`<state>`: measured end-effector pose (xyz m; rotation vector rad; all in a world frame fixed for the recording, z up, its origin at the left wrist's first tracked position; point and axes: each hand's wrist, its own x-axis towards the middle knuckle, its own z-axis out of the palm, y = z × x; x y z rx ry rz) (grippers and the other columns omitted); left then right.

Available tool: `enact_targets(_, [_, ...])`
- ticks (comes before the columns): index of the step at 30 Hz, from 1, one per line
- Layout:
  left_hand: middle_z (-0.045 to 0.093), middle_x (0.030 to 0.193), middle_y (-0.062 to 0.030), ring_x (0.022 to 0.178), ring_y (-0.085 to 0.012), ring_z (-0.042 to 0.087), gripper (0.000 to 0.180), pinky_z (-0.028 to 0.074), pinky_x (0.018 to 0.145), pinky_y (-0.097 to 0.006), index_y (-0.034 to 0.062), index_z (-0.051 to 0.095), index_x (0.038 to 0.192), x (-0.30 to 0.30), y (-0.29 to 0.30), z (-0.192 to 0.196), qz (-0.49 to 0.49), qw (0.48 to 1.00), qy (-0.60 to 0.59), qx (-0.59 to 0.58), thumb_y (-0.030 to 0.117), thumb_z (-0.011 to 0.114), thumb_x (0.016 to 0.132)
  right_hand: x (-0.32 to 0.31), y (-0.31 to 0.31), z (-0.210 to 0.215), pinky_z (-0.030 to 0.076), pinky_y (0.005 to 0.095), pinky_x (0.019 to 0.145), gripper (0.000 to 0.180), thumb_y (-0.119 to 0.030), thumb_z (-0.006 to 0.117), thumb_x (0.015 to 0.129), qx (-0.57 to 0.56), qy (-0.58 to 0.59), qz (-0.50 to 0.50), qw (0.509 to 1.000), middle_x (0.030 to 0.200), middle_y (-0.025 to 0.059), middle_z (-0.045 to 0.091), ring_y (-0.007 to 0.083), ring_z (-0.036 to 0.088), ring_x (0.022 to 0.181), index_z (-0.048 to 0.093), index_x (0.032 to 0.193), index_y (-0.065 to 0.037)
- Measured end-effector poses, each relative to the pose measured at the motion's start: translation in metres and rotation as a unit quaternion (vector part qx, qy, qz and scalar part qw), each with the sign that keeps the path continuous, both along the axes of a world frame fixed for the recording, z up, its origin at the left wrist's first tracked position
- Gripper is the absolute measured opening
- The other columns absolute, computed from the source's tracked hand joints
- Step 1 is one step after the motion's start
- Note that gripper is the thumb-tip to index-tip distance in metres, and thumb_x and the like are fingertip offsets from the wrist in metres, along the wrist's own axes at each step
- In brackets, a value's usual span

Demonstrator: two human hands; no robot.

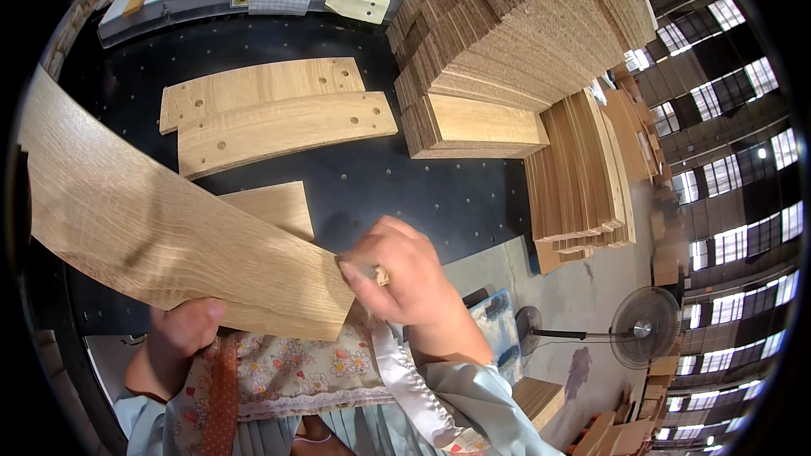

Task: The person picks up wooden panels from a large stack and turns them over by hand to check the surface. Using a marker, they draw specific lines or marks on the edges and faces of the panels before stacking them aside on the workstation.

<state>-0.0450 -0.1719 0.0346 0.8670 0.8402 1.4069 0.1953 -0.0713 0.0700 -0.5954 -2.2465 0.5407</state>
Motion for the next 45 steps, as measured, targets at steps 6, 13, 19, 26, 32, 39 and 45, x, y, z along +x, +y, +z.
enact_targets(6, [0.050,0.116,-0.0148,0.110,-0.0251,0.049,0.057,0.041,0.092,-0.038,-0.0027,0.039,0.122,-0.006,0.002,-0.006,0.027,0.990,-0.136,-0.009,-0.002,0.053,0.067,0.016,-0.002,-0.013,0.043,0.0305,0.054,0.016,-0.005,0.064,0.077,-0.127,0.247,-0.042,0.960,0.073,0.0116,0.057,0.0171,0.053,0.060,0.054,0.088,0.000])
enact_targets(13, [0.046,0.122,-0.0161,0.115,-0.0290,0.044,0.069,0.034,0.099,-0.042,-0.0004,0.033,0.128,-0.008,0.001,-0.015,0.056,0.990,-0.125,-0.027,0.013,0.055,0.063,-0.001,-0.005,-0.025,0.046,0.0288,0.078,0.026,0.001,0.058,0.083,-0.274,0.284,-0.024,0.918,0.089,0.0102,0.060,0.0164,0.058,0.084,0.051,0.108,-0.001])
enact_targets(19, [0.045,0.123,-0.0176,0.112,-0.0305,0.047,0.067,0.039,0.094,-0.043,-0.0015,0.033,0.128,-0.012,-0.004,-0.030,0.066,0.991,-0.118,-0.006,0.014,0.058,0.068,-0.013,-0.010,-0.033,0.044,0.0249,0.076,0.033,0.007,0.060,0.078,-0.503,0.315,0.048,0.803,0.092,0.0051,0.057,0.0110,0.054,0.084,0.047,0.104,-0.008])
enact_targets(26, [0.054,0.114,-0.0259,0.098,-0.0318,0.057,0.048,0.050,0.077,-0.037,-0.0085,0.047,0.119,-0.053,-0.024,-0.095,-0.297,0.898,-0.201,-0.253,0.011,0.054,0.075,-0.029,0.009,-0.074,0.044,0.0218,0.071,0.028,0.009,0.057,0.078,-0.570,0.349,0.035,0.743,0.087,0.0052,0.058,0.0090,0.054,0.079,0.049,0.100,-0.006])
enact_targets(32, [0.065,0.091,-0.0114,0.079,-0.0156,0.061,0.023,0.048,0.070,-0.026,0.0020,0.065,0.098,-0.048,-0.001,-0.023,-0.253,0.929,0.271,0.004,0.012,0.063,0.078,-0.029,0.029,-0.104,0.046,0.0243,0.074,0.028,0.010,0.056,0.078,-0.541,0.319,0.002,0.778,0.089,0.0089,0.061,0.0119,0.057,0.080,0.049,0.100,-0.006])
enact_targets(39, [0.060,0.091,-0.0181,0.082,-0.0364,0.057,0.030,0.046,0.073,-0.042,0.0048,0.052,0.109,-0.017,0.087,-0.032,-0.120,0.789,0.595,0.096,0.021,0.054,0.084,-0.037,0.040,-0.102,0.044,0.0227,0.078,0.032,0.011,0.057,0.078,-0.524,0.286,-0.027,0.802,0.091,0.0051,0.058,0.0106,0.054,0.087,0.048,0.102,-0.007])
enact_targets(45, [0.059,0.087,-0.0188,0.077,-0.0365,0.058,0.028,0.045,0.065,-0.045,0.0090,0.049,0.110,-0.017,0.112,-0.037,-0.252,0.711,0.655,0.056,0.025,0.049,0.087,-0.040,0.051,-0.119,0.044,0.0225,0.075,0.033,0.008,0.058,0.079,-0.455,0.275,-0.116,0.839,0.088,0.0035,0.057,0.0090,0.054,0.084,0.048,0.107,-0.006])
